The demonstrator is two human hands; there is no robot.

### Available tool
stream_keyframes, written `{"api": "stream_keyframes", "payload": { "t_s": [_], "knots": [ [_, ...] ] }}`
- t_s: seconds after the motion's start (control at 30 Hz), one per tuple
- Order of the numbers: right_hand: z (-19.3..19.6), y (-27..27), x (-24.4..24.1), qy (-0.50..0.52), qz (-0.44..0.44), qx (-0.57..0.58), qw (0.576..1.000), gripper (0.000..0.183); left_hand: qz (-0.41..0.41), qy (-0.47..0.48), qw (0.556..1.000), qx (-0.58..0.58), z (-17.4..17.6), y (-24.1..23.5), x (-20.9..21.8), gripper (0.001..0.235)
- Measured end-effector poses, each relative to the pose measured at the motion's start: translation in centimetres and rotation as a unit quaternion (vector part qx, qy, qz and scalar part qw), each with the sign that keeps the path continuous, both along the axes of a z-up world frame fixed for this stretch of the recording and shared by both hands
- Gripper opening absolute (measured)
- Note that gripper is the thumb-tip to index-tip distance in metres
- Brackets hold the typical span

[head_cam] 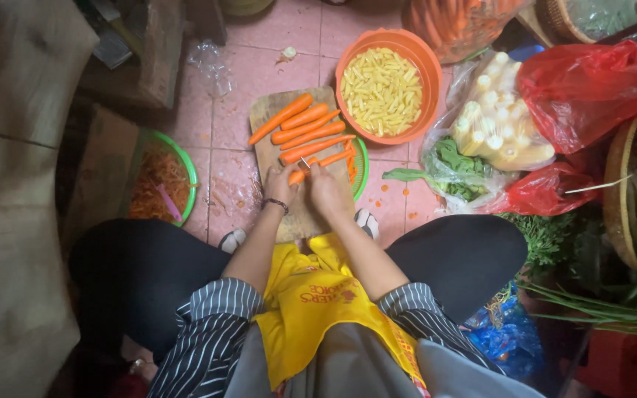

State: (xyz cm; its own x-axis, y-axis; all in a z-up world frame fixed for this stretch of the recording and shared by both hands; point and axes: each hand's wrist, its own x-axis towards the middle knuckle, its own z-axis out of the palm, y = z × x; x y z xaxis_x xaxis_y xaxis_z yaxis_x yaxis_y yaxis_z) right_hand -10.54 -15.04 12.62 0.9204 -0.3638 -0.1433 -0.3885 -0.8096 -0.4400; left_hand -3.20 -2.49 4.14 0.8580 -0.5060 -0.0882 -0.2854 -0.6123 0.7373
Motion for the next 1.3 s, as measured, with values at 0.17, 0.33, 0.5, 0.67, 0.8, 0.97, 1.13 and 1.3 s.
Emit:
{"api": "stream_keyframes", "payload": {
  "t_s": [0.17,0.33,0.5,0.67,0.8,0.97,1.13,1.3],
  "knots": [
    [1.2,0.3,0.8,-0.005,0.009,-0.012,1.000,0.023,0.013,0.001,1.000,0.002,-0.1,-0.3,0.1,0.051],
    [-2.5,0.9,1.6,-0.033,0.002,-0.002,0.999,0.022,0.021,-0.006,1.000,0.005,-2.5,0.0,0.1,0.044],
    [-3.9,0.0,1.7,0.019,-0.007,0.009,1.000,0.029,0.046,0.063,0.997,0.012,0.8,-0.4,-0.1,0.050],
    [7.0,0.0,2.2,0.018,-0.059,0.069,0.996,0.033,0.056,0.027,0.998,-0.003,-0.5,-0.4,0.3,0.045],
    [0.7,-5.7,1.4,-0.095,-0.080,-0.009,0.992,0.023,0.074,0.005,0.996,-0.041,-3.3,-0.1,1.1,0.038],
    [-0.9,-7.5,-0.3,-0.074,-0.011,-0.037,0.997,0.022,0.111,0.004,0.991,-0.070,-4.0,-1.3,0.4,0.041],
    [-5.1,-5.7,-2.6,0.134,-0.121,0.065,0.981,0.028,0.151,0.014,0.988,-0.021,2.7,-1.5,-2.1,0.036],
    [-5.3,-7.0,-3.9,0.028,-0.195,0.134,0.971,0.032,0.054,0.090,0.987,0.124,2.3,-1.6,-3.8,0.028]
  ]
}}
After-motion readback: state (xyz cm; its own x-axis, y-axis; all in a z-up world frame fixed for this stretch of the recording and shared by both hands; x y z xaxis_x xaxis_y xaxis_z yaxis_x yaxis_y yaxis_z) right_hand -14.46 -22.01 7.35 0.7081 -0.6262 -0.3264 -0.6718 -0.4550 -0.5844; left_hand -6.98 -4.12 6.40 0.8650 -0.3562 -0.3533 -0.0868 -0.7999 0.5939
